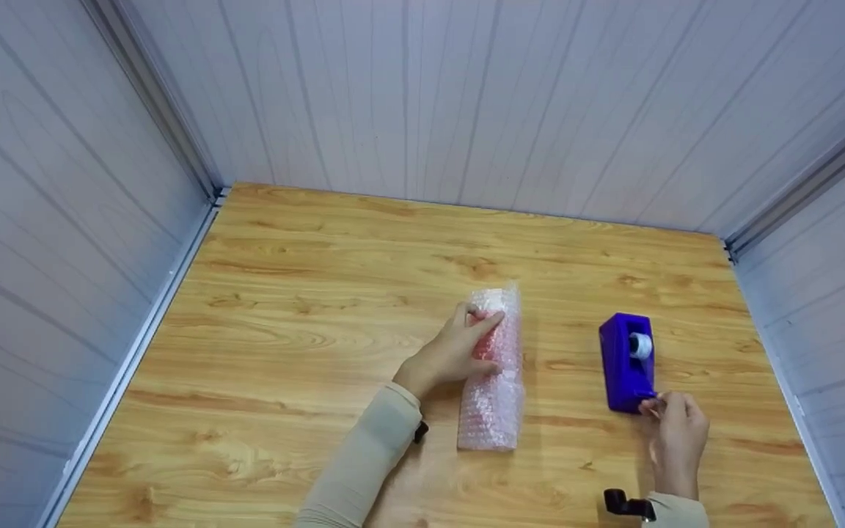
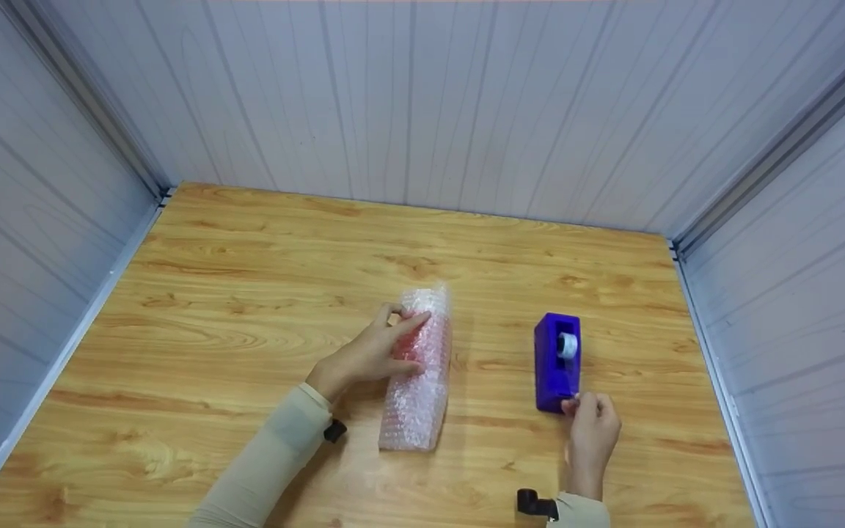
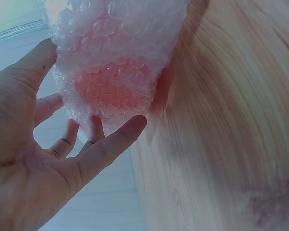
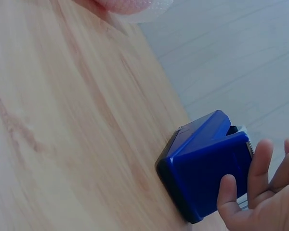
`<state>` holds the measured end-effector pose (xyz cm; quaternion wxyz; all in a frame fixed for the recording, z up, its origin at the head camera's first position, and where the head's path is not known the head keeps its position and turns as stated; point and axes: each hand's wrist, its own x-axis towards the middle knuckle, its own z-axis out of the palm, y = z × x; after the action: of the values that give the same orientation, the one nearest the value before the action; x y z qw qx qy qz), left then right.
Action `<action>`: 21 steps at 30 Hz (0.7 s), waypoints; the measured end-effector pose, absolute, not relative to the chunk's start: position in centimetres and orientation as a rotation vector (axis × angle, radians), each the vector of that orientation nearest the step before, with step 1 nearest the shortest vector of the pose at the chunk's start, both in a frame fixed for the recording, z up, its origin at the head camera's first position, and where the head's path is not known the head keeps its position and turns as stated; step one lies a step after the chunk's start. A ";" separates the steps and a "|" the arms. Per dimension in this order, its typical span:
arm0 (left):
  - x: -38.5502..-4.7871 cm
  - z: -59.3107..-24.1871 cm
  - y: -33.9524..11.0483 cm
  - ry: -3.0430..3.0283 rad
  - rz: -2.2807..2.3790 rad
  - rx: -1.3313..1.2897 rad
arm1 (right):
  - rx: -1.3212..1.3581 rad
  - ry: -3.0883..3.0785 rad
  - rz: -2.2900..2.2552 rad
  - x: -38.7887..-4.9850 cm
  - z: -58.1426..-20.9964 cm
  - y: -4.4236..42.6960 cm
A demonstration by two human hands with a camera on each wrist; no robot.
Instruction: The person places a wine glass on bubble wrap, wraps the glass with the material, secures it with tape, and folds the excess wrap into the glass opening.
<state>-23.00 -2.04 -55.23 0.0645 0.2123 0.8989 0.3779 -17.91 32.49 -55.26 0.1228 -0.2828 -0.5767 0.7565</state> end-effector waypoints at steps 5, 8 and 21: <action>-23.0 -55.1 -2.0 2.711 1.154 0.630 | -0.774 -1.539 2.288 -17.9 -55.5 32.6; -23.0 -55.2 -2.0 2.708 1.156 0.626 | -0.778 -1.394 2.374 -17.8 -55.7 32.8; -22.9 -55.2 -2.0 2.680 1.180 0.588 | -0.671 -1.136 2.456 -16.9 -56.8 32.6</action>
<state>-22.95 -2.01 -55.20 0.0773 0.1964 0.8946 0.3938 -16.89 32.62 -56.82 0.1759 -0.2370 -0.4012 0.8671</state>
